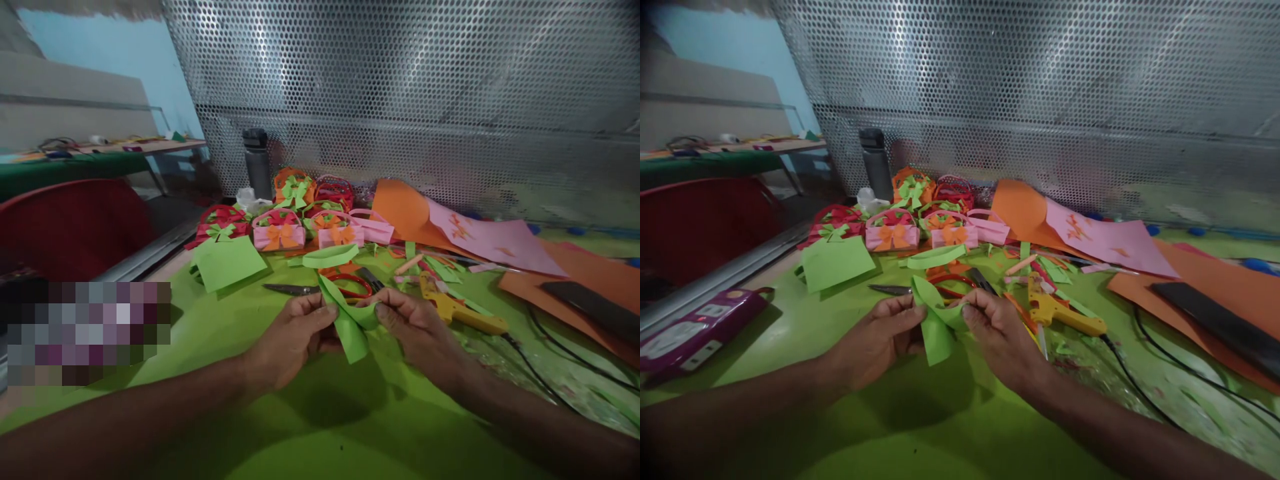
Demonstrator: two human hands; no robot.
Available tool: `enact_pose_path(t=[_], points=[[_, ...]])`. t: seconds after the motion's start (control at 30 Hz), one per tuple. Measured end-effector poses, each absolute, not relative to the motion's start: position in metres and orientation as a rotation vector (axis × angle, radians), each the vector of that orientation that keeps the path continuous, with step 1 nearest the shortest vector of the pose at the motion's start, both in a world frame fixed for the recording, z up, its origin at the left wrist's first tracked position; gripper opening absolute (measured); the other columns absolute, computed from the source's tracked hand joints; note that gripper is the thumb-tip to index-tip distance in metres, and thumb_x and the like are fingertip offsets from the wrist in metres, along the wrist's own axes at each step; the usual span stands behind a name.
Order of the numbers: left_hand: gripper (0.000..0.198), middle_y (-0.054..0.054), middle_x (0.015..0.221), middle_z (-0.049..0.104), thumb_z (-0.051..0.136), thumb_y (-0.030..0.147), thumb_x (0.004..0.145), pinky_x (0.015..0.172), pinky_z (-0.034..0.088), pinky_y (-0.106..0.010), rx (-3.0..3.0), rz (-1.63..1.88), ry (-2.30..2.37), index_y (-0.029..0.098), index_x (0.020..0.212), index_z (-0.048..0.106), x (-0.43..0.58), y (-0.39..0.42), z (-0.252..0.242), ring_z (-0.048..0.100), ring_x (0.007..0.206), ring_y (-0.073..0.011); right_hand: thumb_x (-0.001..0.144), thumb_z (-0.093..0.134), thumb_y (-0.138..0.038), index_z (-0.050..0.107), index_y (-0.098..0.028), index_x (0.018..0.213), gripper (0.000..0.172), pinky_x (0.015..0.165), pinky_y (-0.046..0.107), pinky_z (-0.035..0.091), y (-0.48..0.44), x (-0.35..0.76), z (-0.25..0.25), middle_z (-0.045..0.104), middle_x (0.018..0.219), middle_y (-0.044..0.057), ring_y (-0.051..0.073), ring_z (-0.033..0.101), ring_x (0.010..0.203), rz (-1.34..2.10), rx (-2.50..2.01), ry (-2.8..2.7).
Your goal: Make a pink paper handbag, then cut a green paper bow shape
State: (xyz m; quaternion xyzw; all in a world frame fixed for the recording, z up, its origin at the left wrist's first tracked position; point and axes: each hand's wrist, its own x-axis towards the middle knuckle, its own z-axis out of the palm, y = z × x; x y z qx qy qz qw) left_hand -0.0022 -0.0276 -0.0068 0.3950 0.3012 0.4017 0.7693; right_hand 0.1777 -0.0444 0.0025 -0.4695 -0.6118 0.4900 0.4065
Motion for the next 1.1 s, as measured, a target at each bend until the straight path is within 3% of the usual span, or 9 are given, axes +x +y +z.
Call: enact_pose_path(t=[0.27, 0.33, 0.43, 0.53, 0.67, 0.8, 0.97, 1.1], points=[[0.016, -0.002, 0.069, 0.063, 0.068, 0.029, 0.071, 0.061, 0.05, -0.025, 0.997, 0.902, 0.743, 0.014, 0.073, 0.064, -0.005, -0.029, -0.009, 0.058, 0.061, -0.0112, 0.079, 0.054, -0.036, 0.054, -0.02, 0.076, 0.017, 0.055, 0.027, 0.045, -0.044, 0.173, 0.004, 0.057, 0.067, -0.001, 0.014, 0.055, 0.06, 1.245, -1.217, -1.511], [0.018, -0.001, 0.071, 0.063, 0.067, 0.032, 0.072, 0.063, 0.049, -0.025, 1.018, 0.903, 0.73, 0.015, 0.076, 0.064, -0.005, -0.03, -0.008, 0.057, 0.062, -0.0113, 0.073, 0.061, -0.029, 0.052, -0.02, 0.075, 0.013, 0.063, 0.029, 0.046, -0.045, 0.171, 0.002, 0.06, 0.075, 0.0, 0.016, 0.057, 0.069, 1.173, -1.202, -1.573], [0.018, -0.001, 0.071, 0.062, 0.066, 0.032, 0.073, 0.061, 0.048, -0.023, 1.081, 0.904, 0.748, 0.015, 0.077, 0.065, -0.004, -0.031, -0.006, 0.056, 0.061, -0.0106, 0.064, 0.067, -0.018, 0.053, -0.021, 0.081, 0.023, 0.075, 0.034, 0.045, -0.046, 0.169, -0.001, 0.061, 0.086, 0.001, 0.02, 0.058, 0.083, 1.021, -1.218, -1.707], [0.018, -0.003, 0.074, 0.063, 0.064, 0.031, 0.076, 0.063, 0.048, -0.024, 1.181, 0.901, 0.77, 0.014, 0.082, 0.066, -0.005, -0.033, -0.006, 0.056, 0.064, -0.0117, 0.069, 0.063, -0.016, 0.054, -0.022, 0.075, 0.013, 0.08, 0.035, 0.042, -0.046, 0.169, -0.005, 0.061, 0.089, 0.002, 0.02, 0.056, 0.089, 0.874, -1.174, -1.783], [0.018, -0.003, 0.079, 0.066, 0.061, 0.031, 0.078, 0.069, 0.049, -0.027, 1.196, 0.922, 0.766, 0.015, 0.086, 0.066, -0.006, -0.032, -0.009, 0.059, 0.069, -0.0135, 0.077, 0.056, -0.022, 0.052, -0.021, 0.073, 0.007, 0.071, 0.03, 0.044, -0.042, 0.173, -0.005, 0.059, 0.082, 0.002, 0.018, 0.055, 0.081, 0.871, -1.126, -1.573], [0.019, -0.004, 0.084, 0.068, 0.062, 0.03, 0.078, 0.069, 0.049, -0.027, 1.151, 0.955, 0.772, 0.017, 0.091, 0.066, -0.007, -0.029, -0.011, 0.061, 0.072, -0.0143, 0.078, 0.057, -0.031, 0.051, -0.02, 0.073, 0.013, 0.057, 0.026, 0.041, -0.035, 0.177, -0.002, 0.053, 0.068, -0.002, 0.014, 0.05, 0.064, 0.83, -1.17, -1.456], [0.021, -0.008, 0.086, 0.069, 0.064, 0.031, 0.076, 0.07, 0.051, -0.03, 1.119, 0.958, 0.789, 0.014, 0.089, 0.066, -0.007, -0.028, -0.012, 0.062, 0.076, -0.0179, 0.079, 0.058, -0.036, 0.055, -0.02, 0.091, 0.021, 0.063, 0.029, 0.046, -0.03, 0.179, 0.001, 0.064, 0.08, 0.002, 0.017, 0.059, 0.07, 0.992, -1.095, -1.272], [0.019, -0.006, 0.075, 0.069, 0.068, 0.032, 0.072, 0.067, 0.05, -0.028, 1.075, 0.893, 0.895, 0.013, 0.075, 0.065, -0.006, -0.03, -0.013, 0.063, 0.069, -0.0161, 0.078, 0.059, -0.035, 0.054, -0.019, 0.089, 0.02, 0.061, 0.029, 0.047, -0.029, 0.18, 0.007, 0.065, 0.076, 0.002, 0.017, 0.06, 0.067, 1.009, -1.078, -1.219]])
